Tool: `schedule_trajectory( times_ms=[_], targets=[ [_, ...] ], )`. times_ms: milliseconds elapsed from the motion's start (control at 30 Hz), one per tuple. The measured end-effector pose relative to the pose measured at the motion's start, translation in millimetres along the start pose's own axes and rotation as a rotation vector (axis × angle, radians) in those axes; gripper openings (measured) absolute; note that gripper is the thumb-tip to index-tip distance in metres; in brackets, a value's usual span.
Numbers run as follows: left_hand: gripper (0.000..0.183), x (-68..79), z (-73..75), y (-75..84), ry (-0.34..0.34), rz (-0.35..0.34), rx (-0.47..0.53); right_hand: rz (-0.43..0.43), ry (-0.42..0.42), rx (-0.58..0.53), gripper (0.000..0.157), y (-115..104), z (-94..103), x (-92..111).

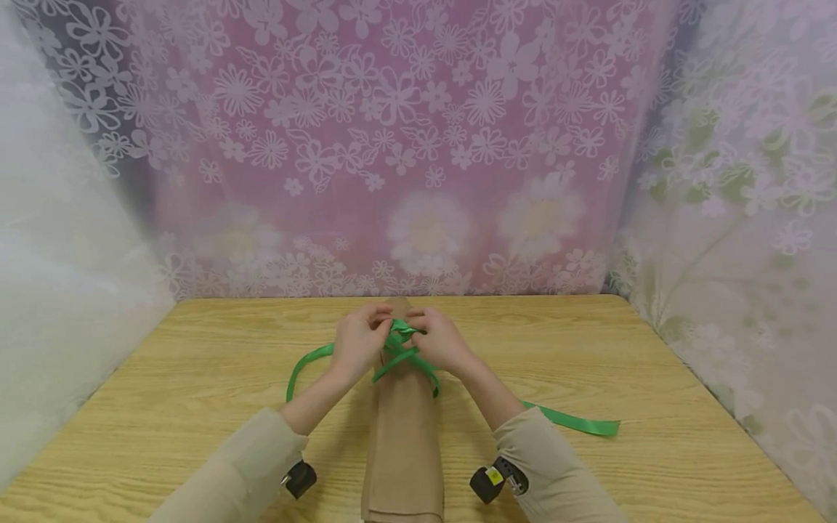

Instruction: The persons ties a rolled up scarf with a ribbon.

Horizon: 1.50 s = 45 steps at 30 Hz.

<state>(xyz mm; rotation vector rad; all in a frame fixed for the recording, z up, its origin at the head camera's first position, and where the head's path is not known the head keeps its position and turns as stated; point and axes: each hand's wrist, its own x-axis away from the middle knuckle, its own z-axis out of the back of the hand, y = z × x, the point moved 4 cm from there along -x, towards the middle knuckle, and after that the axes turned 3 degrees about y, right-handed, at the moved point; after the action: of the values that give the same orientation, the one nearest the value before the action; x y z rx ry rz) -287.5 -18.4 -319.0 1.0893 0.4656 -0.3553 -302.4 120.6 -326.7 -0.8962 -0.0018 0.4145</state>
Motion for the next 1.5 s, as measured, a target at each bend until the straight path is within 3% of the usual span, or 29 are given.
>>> schedule_trajectory(
  times_ms=[367, 533, 867, 1133, 1367, 1500],
  targets=[
    [0.021, -0.2, -0.2, 0.0, 0.003, 0.017, -0.010, 0.046, -0.033, -0.176, 0.025, 5.0, -1.6, 0.5],
    [0.021, 0.0, -0.1, 0.0, -0.008, 0.008, -0.016, 0.030, -0.059, -0.223, 0.030, 7.1, -3.1, 0.2],
    [0.020, 2.3, -0.9, 3.3, -0.029, -0.065, -0.052, -0.080, -0.034, -0.258, 0.037, 11.4, -3.1, 2.3],
    [0.018, 3.5, -2.3, 3.9, -0.072, -0.117, -0.060, -0.072, -0.035, -0.269, 0.031, 18.8, -7.5, 0.6],
    [0.019, 2.0, -2.3, 1.4, -0.085, -0.082, -0.046, -0.014, -0.065, -0.268, 0.028, 17.9, -9.5, 0.9],
    [0.018, 0.1, -1.2, -1.4, -0.074, -0.065, -0.056, -0.034, -0.071, -0.281, 0.023, 16.7, -10.3, -0.7]
  ],
)
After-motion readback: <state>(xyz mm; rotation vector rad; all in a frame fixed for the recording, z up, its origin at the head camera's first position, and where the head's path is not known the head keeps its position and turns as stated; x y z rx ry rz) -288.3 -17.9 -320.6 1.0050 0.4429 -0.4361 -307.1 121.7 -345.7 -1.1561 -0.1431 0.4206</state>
